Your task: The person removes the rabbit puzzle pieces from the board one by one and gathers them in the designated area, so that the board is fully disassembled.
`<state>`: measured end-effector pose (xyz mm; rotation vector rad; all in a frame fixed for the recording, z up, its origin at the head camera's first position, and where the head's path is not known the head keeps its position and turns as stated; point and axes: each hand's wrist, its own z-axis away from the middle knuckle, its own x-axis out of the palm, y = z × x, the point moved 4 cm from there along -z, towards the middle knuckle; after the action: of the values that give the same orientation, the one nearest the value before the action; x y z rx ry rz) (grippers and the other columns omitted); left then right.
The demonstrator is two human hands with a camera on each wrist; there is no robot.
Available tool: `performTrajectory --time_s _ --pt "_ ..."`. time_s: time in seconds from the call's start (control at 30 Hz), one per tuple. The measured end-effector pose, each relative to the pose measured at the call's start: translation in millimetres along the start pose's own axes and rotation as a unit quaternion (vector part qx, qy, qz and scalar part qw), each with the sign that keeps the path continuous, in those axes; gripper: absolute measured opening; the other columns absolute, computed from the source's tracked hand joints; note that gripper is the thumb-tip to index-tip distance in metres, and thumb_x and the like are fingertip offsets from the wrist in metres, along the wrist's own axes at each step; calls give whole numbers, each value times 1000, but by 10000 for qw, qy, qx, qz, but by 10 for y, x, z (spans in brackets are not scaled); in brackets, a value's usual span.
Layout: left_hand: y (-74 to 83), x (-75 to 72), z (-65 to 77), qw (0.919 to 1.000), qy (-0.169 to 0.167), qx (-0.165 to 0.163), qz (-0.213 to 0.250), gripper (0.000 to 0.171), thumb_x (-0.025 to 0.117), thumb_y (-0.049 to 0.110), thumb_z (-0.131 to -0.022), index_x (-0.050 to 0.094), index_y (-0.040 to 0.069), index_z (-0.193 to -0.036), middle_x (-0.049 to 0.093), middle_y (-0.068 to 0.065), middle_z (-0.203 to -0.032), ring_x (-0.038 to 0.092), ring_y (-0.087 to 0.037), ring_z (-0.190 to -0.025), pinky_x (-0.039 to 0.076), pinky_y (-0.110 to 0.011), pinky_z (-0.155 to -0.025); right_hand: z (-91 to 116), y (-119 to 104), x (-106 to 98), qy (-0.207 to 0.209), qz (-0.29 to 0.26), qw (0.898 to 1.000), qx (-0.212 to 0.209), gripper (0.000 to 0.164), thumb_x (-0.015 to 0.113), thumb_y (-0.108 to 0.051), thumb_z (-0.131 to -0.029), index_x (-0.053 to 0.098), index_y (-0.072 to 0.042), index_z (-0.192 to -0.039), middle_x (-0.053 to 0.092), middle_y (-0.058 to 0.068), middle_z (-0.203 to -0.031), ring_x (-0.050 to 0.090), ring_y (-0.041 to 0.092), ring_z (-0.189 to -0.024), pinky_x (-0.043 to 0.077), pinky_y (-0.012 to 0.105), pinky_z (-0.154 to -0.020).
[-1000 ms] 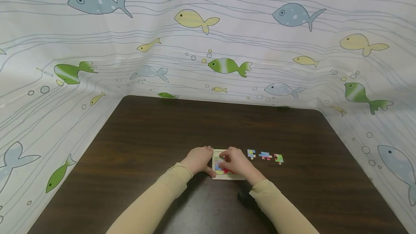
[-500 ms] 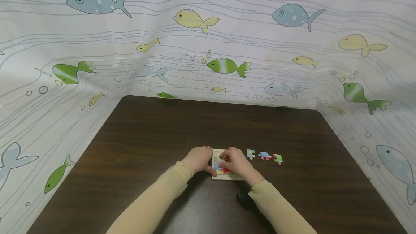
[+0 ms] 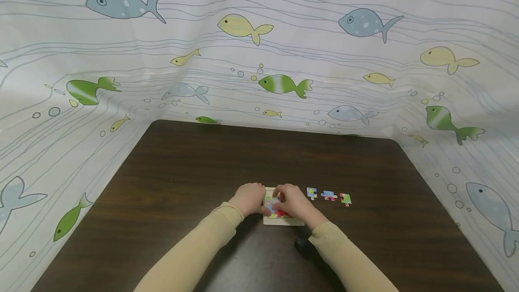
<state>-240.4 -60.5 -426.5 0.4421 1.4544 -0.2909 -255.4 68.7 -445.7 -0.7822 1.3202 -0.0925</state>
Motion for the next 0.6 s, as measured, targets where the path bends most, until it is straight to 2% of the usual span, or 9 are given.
performTrajectory --time_s 0.3,0.47,0.6 --pt "22 -9 -3 10000 -35 9 32 46 80 50 -69 55 12 -63 60 -2 -72 55 -13 -58 53 -30 -58 -4 55 -1 83 -309 9995 10 23 80 -13 -76 63 -10 -91 53 -1 -72 48 13 -63 42 26 -56" --pt "12 18 -11 10000 -32 -64 -29 46 80 51 -68 56 12 -63 64 -4 -78 59 -15 -60 54 -31 -59 -15 91 5 -22 -622 9980 118 17 76 -10 -80 63 -10 -91 53 -1 -72 48 13 -62 42 26 -53" --pt "2 31 -8 9999 -49 -113 -41 46 80 51 -68 57 12 -64 67 -6 -83 60 -16 -61 55 -32 -60 -28 90 -7 -26 -625 9979 171 9 71 -8 -84 64 -11 -90 54 -1 -72 49 13 -64 43 26 -54"
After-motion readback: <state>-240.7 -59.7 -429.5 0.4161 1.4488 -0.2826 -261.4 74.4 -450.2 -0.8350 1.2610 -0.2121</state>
